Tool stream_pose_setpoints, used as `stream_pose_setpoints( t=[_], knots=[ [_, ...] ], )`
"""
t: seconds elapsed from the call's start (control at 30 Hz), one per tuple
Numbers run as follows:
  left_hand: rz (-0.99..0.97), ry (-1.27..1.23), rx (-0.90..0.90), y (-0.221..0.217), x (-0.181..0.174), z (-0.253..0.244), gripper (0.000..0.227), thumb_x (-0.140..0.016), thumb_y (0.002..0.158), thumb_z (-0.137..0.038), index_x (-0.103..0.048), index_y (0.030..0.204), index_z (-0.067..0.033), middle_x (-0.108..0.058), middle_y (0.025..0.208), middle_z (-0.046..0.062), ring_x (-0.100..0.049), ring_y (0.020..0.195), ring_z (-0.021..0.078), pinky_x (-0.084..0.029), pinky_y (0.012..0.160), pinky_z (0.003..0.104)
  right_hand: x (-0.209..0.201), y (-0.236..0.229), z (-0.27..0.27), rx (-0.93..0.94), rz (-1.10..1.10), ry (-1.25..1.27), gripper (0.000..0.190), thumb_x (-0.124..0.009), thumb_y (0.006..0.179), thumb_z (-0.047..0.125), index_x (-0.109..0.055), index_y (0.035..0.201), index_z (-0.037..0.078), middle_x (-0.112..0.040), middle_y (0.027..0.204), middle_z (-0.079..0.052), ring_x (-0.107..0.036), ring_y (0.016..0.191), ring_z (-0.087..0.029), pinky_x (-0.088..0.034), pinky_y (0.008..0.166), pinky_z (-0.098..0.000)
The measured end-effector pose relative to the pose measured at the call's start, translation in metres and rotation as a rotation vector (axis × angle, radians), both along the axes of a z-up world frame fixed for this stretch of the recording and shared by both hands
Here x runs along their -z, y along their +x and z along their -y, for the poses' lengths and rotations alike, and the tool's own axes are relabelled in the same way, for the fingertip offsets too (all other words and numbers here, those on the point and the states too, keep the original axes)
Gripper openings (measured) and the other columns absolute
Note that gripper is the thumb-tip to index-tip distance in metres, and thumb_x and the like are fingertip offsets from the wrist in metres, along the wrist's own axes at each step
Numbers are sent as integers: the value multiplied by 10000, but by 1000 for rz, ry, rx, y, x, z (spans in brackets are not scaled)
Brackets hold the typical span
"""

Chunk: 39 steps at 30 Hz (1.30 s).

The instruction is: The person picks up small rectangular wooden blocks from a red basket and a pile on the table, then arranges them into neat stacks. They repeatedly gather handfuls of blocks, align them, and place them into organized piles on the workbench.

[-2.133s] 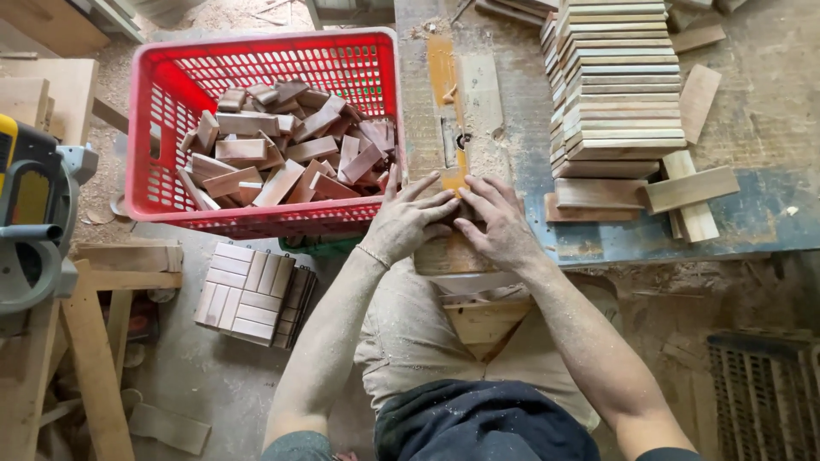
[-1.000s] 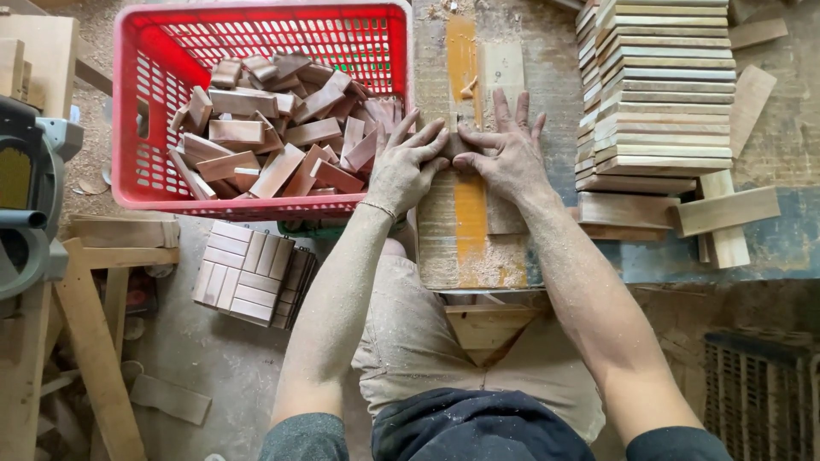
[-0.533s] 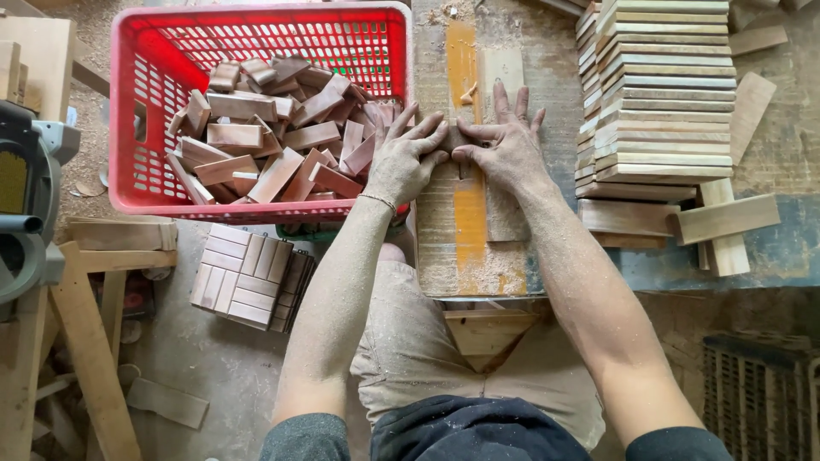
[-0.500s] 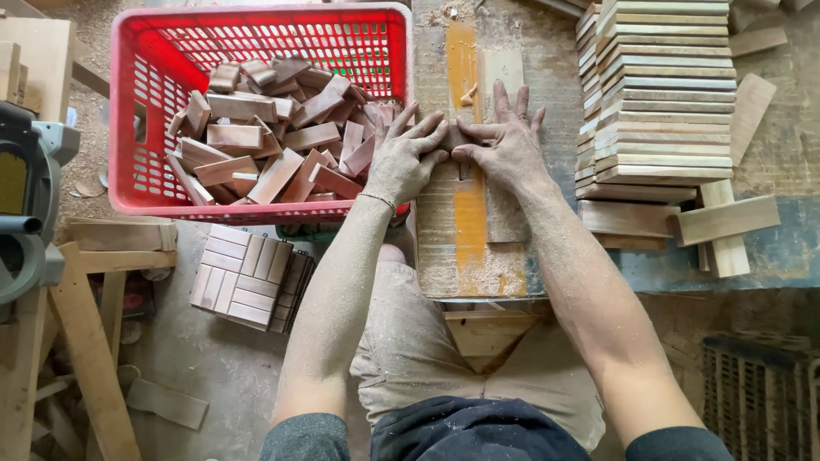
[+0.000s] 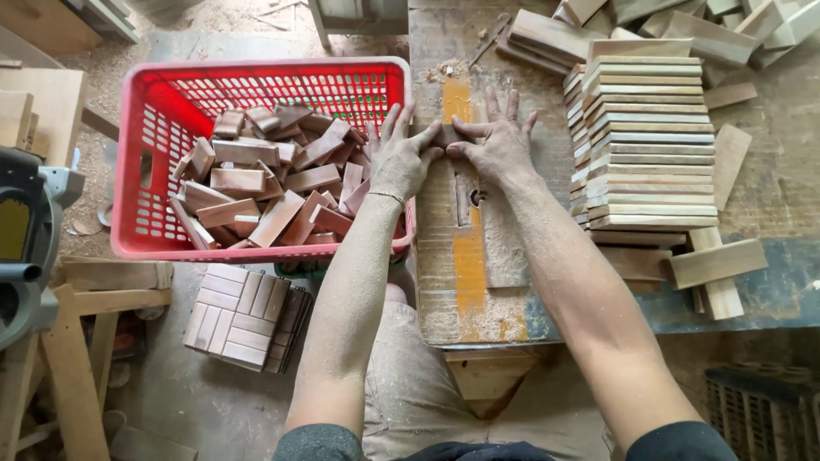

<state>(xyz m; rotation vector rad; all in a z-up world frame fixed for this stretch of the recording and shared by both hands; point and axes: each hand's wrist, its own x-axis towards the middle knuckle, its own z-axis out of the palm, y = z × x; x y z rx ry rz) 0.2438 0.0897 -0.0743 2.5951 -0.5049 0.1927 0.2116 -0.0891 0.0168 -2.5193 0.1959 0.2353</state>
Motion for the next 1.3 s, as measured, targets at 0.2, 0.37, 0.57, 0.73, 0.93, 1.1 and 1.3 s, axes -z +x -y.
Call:
stream_pose_setpoints(
  t=[0.2,0.37,0.57,0.73,0.93,1.1,1.3],
  knots=[
    [367,151,-16,14,25,-3,486,-629,916,-608,-578,1360,-417,-530,1170,44,-515,1204,306,-504,862,501,41,13,10,-225,305,-424,488,-608,972,538,-582,1443,412,-480,1595,13,-63,1589,-282,112,1153,-764],
    [122,-66,62,-10,-48,-35,440,-409,1035,-618,-658,1082,-257,-667,871,74,-674,945,345,-542,792,511,-1,-2,21,-288,313,161,407,-672,955,215,-625,1358,243,-680,1264,-29,-511,1275,-250,-287,1078,-589],
    [-816,-848,126,-73,-119,-73,529,-498,1015,-576,-712,917,-103,-710,694,180,-761,635,245,-567,446,280,-50,-52,15,-130,166,788,339,-761,882,-10,-711,1212,50,-771,962,-111,-744,880,-149,-617,855,-318],
    [-953,-1030,119,-104,-151,-103,440,-667,961,-461,-729,1010,-28,-724,741,200,-738,576,215,-552,397,246,-41,-66,0,-130,148,940,331,-788,877,16,-713,1198,-6,-754,961,-117,-722,826,-130,-632,778,-259],
    [-789,-868,215,-109,-131,-149,207,-719,946,-208,-743,1072,-45,-674,620,124,-651,474,137,-512,380,217,-62,-77,-44,-102,148,906,346,-878,824,78,-744,1139,38,-740,1020,-125,-749,812,-172,-663,747,-292],
    [-713,-1347,-459,-103,-97,-192,565,-663,938,-527,-577,1208,-38,-592,985,129,-660,807,263,-663,819,463,-94,-106,-55,-164,283,876,470,-780,958,121,-616,1396,79,-727,1153,-126,-713,1010,-157,-610,906,-281],
    [-519,-580,-659,-91,78,-220,920,-721,859,-745,-457,1531,-176,-544,1484,168,-513,1387,307,-387,1180,457,-101,-187,-4,-105,319,804,424,-714,937,-12,-637,1353,2,-720,1161,-195,-688,1082,-204,-572,953,-333]
  ],
)
